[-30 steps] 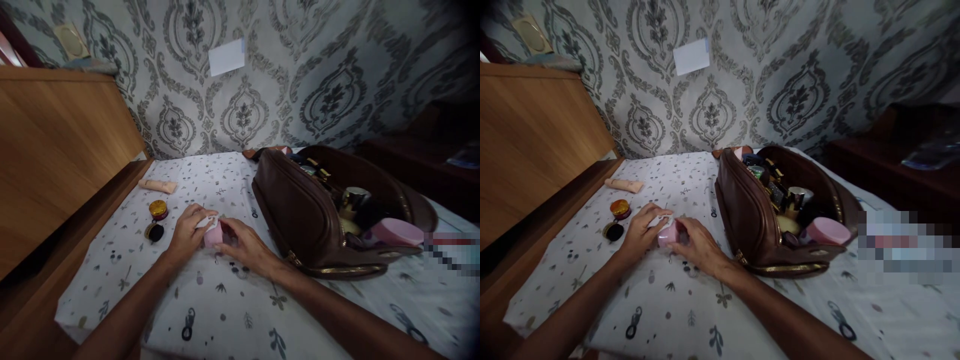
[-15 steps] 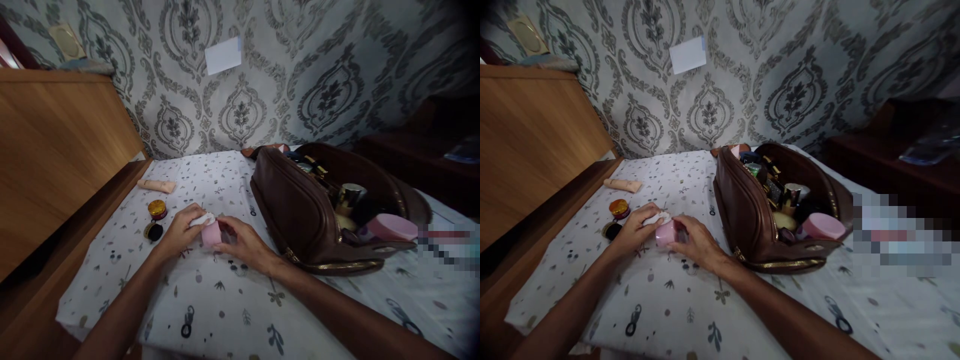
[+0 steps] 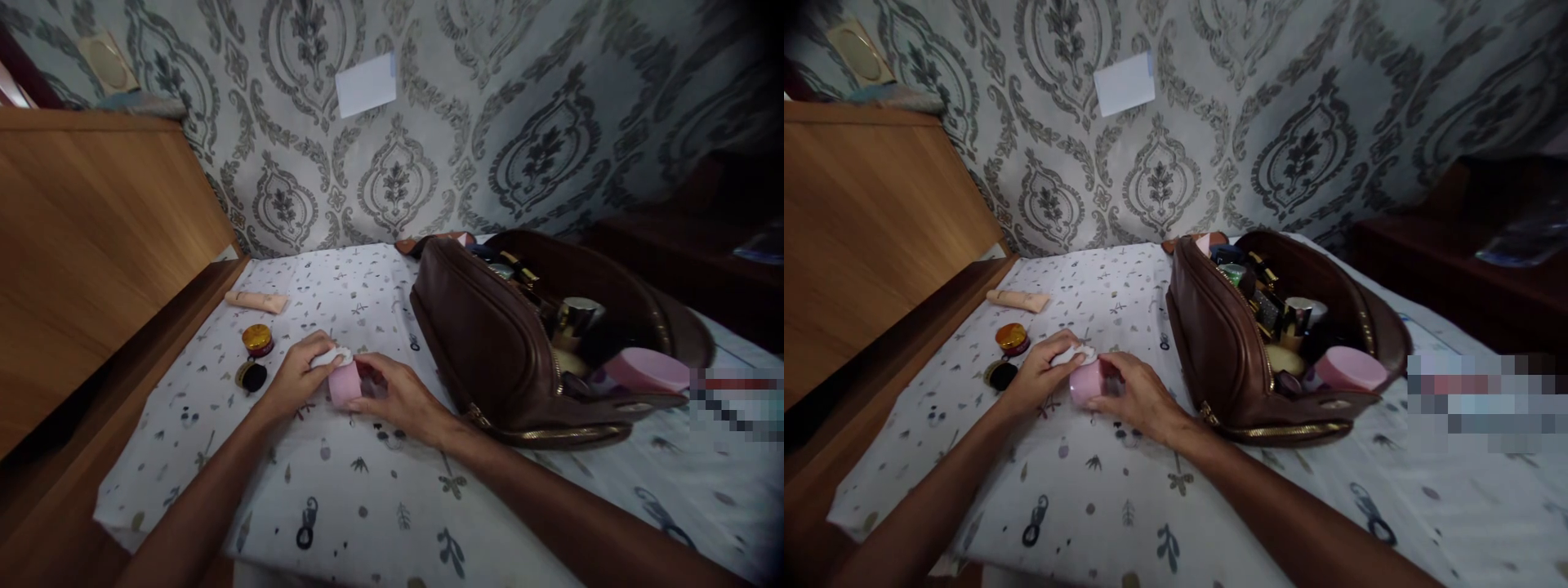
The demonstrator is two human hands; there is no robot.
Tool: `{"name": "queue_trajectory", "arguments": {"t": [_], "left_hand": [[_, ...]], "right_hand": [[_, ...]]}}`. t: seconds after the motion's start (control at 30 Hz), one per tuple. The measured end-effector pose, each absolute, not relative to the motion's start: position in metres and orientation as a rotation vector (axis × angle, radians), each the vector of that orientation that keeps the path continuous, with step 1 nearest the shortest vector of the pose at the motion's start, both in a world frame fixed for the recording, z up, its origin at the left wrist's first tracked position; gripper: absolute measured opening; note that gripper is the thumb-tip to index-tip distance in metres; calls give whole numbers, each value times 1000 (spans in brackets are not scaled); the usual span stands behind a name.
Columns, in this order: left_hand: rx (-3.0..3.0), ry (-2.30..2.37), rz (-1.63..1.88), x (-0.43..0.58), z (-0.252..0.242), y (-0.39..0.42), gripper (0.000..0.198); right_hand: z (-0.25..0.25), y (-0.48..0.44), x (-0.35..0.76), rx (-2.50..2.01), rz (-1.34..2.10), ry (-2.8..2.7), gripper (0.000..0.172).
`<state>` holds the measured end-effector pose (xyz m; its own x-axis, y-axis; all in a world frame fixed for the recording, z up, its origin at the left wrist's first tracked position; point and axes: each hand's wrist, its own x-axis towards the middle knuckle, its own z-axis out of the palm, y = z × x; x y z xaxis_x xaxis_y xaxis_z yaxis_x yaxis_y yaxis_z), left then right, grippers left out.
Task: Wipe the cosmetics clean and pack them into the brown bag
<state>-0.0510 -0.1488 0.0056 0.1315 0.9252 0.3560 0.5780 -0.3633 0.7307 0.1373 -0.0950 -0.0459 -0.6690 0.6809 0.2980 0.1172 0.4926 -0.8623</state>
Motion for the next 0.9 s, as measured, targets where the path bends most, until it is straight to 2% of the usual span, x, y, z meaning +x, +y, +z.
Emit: {"name": "queue_trajectory", "arguments": {"t": [0.13,0.27,0.43,0.9], "left_hand": [[2022,1386,1125,-51,9,-150,25],[2021,1408,1149,-51,5,-148,24],[2040,1443,1139,-52,1,-147,24],[2045,1429,1103,-51,3,-148,26]], "right_hand": [[-43,-97,140,-670,1181,-2111,58],[-41,-99,144,-593,1176,-2148,50],[-45,-98,142,-670,1083,-2214,65],[-37,-100,145,-606,967,-2281,30]]}}
